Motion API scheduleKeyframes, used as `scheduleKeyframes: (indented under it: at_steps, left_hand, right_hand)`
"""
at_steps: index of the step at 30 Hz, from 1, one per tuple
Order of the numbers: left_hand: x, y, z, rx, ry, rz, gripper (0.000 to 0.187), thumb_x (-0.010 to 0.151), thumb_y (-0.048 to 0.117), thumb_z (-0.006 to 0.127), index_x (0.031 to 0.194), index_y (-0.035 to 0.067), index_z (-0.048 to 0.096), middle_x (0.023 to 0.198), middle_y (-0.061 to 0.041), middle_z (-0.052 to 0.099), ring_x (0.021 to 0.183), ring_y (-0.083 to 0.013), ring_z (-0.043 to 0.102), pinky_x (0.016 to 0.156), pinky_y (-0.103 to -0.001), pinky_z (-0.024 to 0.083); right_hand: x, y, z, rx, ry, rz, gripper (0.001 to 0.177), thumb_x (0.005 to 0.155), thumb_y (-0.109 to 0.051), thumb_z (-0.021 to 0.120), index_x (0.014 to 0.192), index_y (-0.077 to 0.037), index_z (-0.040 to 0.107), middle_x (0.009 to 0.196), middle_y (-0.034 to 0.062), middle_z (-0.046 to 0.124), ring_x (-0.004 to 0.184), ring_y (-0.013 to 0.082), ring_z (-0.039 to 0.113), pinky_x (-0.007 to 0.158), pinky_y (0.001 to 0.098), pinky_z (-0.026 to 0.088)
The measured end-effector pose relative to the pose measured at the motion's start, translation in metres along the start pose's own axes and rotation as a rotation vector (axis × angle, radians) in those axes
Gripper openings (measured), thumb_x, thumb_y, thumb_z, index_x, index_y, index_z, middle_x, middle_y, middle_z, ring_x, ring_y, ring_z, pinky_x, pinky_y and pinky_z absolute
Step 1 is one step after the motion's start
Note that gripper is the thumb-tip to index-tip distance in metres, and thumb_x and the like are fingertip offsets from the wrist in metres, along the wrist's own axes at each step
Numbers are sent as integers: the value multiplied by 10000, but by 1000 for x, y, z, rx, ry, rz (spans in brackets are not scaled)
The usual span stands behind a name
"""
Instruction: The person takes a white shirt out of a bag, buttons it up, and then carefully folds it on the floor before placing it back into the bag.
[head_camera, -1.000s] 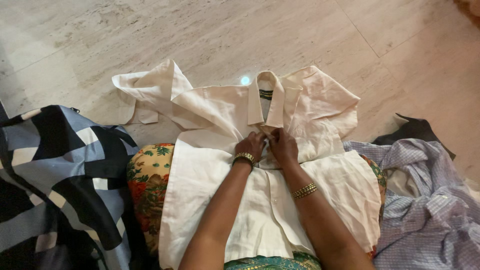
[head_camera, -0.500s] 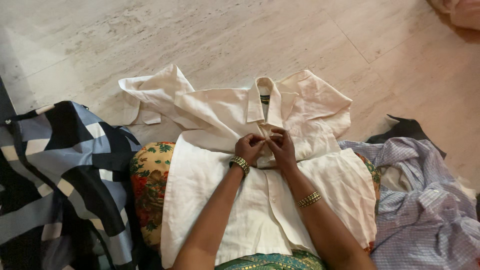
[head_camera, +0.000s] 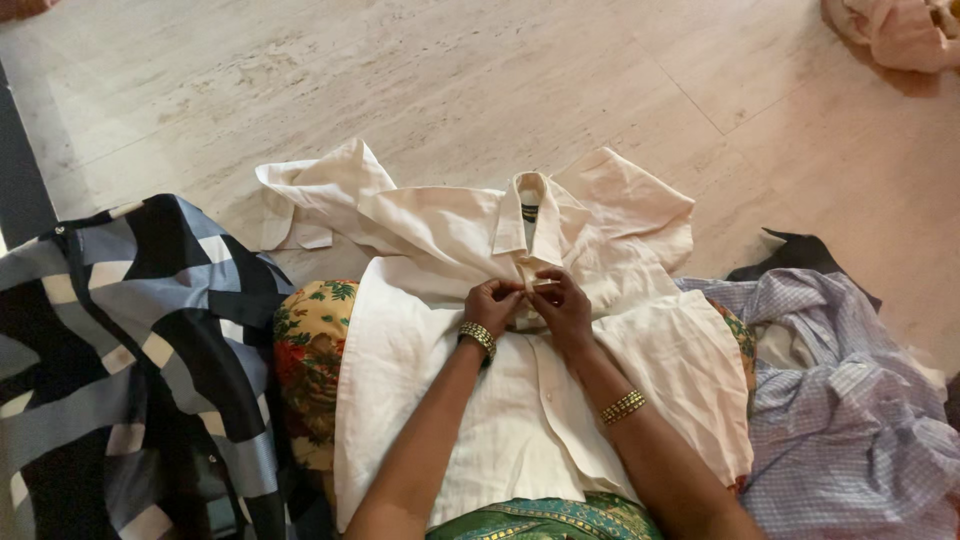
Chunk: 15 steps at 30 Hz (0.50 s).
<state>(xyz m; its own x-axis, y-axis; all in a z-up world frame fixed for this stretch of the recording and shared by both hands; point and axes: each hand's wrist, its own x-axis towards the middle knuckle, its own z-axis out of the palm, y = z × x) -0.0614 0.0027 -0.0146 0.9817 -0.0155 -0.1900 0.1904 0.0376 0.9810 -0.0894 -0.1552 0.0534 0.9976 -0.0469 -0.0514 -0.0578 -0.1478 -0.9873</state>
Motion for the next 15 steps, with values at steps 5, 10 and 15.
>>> scheduleKeyframes:
  at_steps: [5,10,15]
  left_hand:
    - [5,-3,-7,65,23,8,135,845,42,750,970,40,800,895,-62,809,782,-104,756,732,-254,618]
    - [0,1,-3,194,40,43,135,854,101,764,966,39,806,900,-61,808,785,-99,760,730,-267,607]
    - [-1,0,-3,-91,-84,-87,183,890,129,739,1033,25,788,947,-76,799,791,-104,731,703,-284,614]
  right_hand:
    - [-8,-11,3,9,-65,-52,311,952,-51,686,1262,-63,660,959,60,749,843,76,680,740,236,565]
    - [-5,-15,5,-131,-12,-16,369,846,-33,769,1198,-83,672,916,50,760,792,85,715,702,270,597]
    - [-4,-14,5,-168,35,-179,363,837,-3,779,1180,-79,687,930,33,761,849,98,732,756,279,624]
